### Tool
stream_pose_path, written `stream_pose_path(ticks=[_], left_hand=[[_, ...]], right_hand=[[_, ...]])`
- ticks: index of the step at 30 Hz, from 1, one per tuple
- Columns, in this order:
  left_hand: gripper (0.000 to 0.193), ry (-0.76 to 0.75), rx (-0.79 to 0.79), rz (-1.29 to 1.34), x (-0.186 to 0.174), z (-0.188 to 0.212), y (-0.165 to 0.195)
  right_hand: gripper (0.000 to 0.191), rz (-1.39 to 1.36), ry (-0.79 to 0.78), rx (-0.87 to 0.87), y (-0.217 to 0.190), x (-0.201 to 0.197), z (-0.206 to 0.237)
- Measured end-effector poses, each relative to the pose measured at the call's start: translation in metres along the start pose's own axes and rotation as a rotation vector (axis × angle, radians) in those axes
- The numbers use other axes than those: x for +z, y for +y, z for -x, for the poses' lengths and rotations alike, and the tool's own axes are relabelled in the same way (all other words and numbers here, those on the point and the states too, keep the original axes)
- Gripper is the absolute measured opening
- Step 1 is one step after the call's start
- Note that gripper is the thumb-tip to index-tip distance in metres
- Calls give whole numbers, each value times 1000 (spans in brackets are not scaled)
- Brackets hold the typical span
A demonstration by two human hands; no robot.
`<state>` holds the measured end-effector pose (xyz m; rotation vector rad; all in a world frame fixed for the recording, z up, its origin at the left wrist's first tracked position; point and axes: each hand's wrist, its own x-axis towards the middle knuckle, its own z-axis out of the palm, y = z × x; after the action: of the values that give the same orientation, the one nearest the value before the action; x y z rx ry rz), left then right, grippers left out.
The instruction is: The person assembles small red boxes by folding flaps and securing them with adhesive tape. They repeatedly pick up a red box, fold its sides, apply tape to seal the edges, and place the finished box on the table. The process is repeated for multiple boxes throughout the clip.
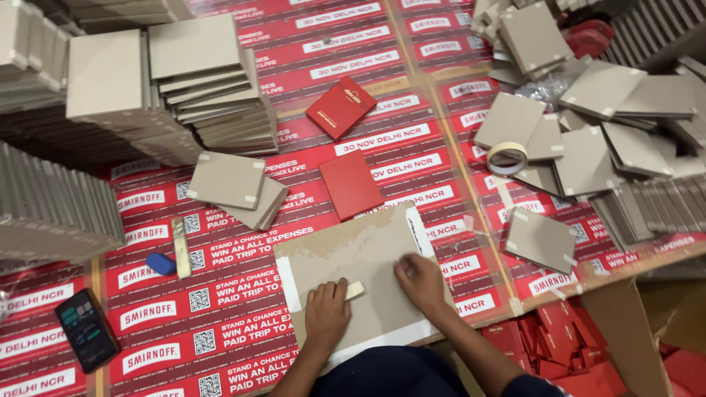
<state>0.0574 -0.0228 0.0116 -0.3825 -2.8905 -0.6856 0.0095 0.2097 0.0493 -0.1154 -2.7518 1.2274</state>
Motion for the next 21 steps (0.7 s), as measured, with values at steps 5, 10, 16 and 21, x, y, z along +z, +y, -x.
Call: stream_pose_path(ticks=[5,10,16,21], left_hand=[[43,-53,-17,30,1,-2,-2],[44,-94,-18,24,7,0,-6],[48,-145,-16,39,14,4,-9],[52,-173,13,35,23,12,-15]], right_hand=[[38,-106,0,-155,-35,43,-124],[47,-720,138,303,-87,91,-281],[43,-442,140,566,-112,122,-357],[49,-212,228,707,-104,144,-370]])
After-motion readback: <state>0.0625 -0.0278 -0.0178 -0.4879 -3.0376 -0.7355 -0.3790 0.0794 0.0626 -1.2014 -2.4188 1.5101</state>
